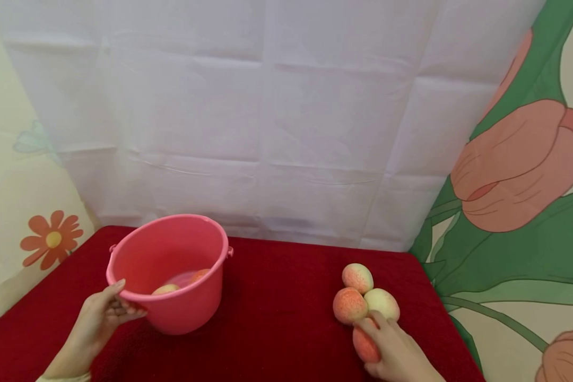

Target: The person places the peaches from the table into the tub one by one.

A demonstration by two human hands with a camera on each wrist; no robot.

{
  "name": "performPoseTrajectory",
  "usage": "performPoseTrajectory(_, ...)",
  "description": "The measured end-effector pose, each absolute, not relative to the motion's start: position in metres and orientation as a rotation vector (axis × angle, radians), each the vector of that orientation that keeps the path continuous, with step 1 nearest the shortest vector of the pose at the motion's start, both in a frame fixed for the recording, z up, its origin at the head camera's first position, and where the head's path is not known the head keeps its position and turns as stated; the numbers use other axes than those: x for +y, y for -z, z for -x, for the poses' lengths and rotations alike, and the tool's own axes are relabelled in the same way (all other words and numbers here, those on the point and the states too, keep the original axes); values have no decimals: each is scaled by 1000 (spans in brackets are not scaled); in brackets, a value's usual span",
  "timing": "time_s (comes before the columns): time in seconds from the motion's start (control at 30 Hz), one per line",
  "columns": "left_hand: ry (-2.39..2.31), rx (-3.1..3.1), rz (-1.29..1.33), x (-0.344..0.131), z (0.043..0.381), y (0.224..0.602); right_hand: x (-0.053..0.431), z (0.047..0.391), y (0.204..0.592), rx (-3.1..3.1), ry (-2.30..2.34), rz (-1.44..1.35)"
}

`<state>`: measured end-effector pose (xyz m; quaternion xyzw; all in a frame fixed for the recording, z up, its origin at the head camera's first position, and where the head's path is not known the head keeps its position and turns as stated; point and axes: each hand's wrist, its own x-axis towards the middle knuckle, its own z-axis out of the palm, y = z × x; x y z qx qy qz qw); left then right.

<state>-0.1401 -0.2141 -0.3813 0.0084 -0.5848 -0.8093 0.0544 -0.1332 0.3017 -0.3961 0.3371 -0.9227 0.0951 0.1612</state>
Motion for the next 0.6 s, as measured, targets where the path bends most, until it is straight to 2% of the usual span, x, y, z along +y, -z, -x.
performPoseTrajectory(0.6,2451,-1799,-98,-216,140,382,297,137,374,-2488,-166,-973)
